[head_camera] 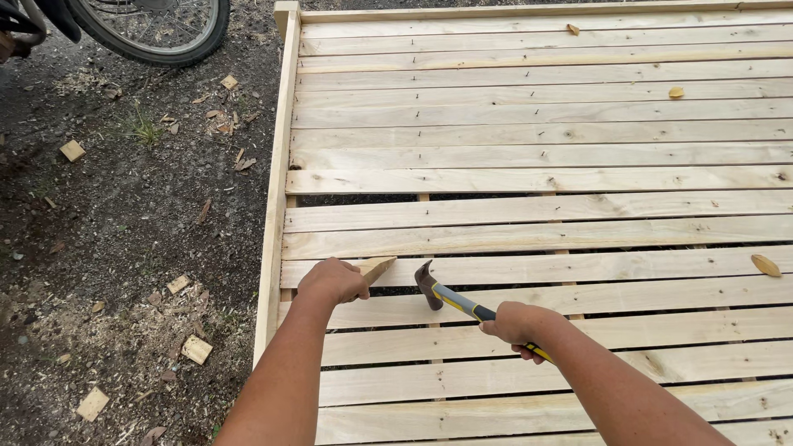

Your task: The person uses a hammer to drive nails into a wooden pallet structure. They repeatedly position a small wooden block between slats and hammer it into place, then retrieve nails from a pink container to fasten the block to the frame.

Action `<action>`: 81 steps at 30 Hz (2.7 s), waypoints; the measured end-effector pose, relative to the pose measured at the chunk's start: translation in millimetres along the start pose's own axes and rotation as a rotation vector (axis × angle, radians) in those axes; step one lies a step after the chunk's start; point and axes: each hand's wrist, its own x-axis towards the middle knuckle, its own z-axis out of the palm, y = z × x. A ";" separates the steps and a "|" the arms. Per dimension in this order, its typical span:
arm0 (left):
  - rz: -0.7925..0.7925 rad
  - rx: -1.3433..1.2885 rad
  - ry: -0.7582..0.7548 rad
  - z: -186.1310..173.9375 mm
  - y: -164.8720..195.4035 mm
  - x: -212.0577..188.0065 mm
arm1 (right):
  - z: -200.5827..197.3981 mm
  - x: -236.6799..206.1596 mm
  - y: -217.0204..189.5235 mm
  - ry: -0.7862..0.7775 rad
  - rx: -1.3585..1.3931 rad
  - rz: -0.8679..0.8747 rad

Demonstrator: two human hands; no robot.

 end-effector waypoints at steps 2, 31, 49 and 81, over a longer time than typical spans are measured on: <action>0.011 -0.019 -0.047 -5.1 12.3 4.7 | 1.1 -1.4 3.6 -0.005 0.028 0.004; 0.418 -0.849 0.278 35.8 15.4 81.1 | 55.0 -1.4 17.4 0.608 0.328 -0.410; 0.391 -0.999 0.219 57.6 29.6 85.8 | 29.4 -25.8 -12.4 0.525 0.351 -0.579; 0.606 0.273 0.720 55.7 73.9 34.6 | 89.4 79.5 38.9 0.290 0.424 0.024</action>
